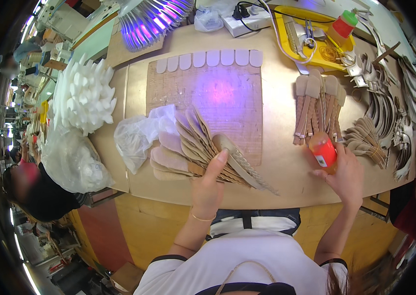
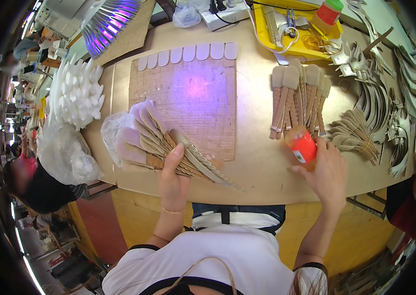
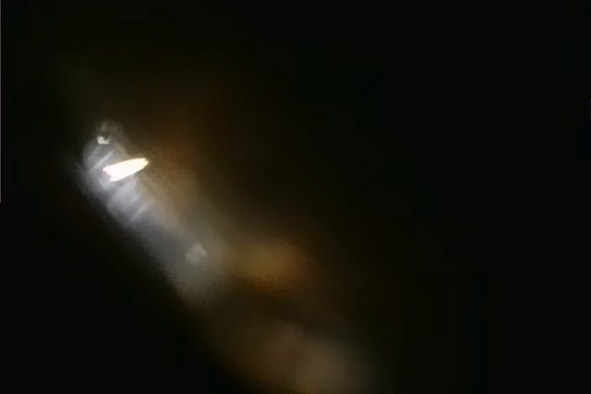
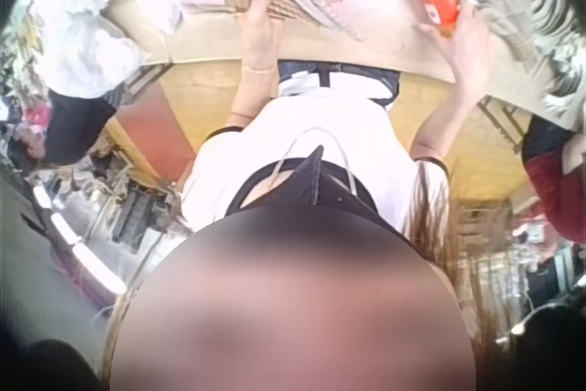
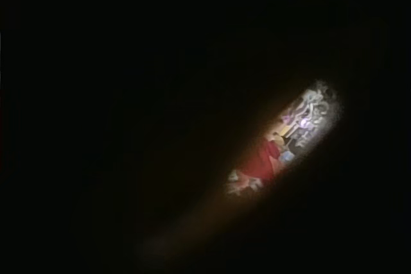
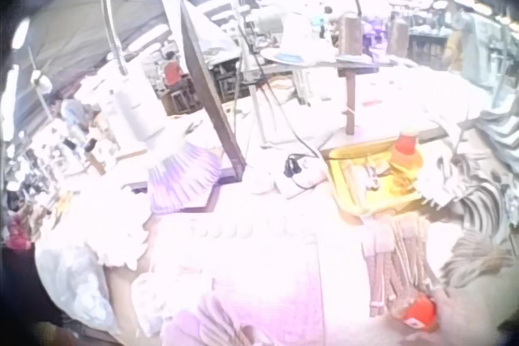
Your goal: The person applies glue to flat wooden pieces and stacks them into bundles. They repeatedly pick up pieces, apply adhesive, and align them into neat stacks, then secure the bundles with rubber bands.
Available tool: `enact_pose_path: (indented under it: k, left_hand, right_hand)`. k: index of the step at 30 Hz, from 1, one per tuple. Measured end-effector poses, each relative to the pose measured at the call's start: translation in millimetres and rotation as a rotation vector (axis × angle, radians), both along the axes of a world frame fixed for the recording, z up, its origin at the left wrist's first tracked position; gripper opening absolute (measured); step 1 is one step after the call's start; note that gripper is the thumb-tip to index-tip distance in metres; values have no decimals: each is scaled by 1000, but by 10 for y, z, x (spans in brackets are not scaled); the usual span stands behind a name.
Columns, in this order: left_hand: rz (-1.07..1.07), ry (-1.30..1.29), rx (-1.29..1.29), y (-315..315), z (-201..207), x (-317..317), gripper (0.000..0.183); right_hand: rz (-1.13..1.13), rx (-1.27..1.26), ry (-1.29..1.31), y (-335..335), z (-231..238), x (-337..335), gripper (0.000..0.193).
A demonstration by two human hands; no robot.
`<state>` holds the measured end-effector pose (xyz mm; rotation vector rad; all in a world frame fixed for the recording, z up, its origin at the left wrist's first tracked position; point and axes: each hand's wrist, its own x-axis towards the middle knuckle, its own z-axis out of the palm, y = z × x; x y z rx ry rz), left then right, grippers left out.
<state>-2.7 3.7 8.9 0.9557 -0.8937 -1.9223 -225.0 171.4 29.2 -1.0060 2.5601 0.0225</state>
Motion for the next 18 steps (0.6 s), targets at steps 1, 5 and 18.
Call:
enact_pose_path:
  k: [1,5,18]
  left_hand:
    - [-10,-62,-91,20,-1,4,40]
    - [39,-132,-150,150,-49,1,42]
    - [-151,-96,-324,368,-120,94,31]
  right_hand:
    - [46,-140,124,0,-20,36,66]
    - [63,-781,54,-265,55,343,60]
    - [-58,-1216,-810,-862,201,1004,22]
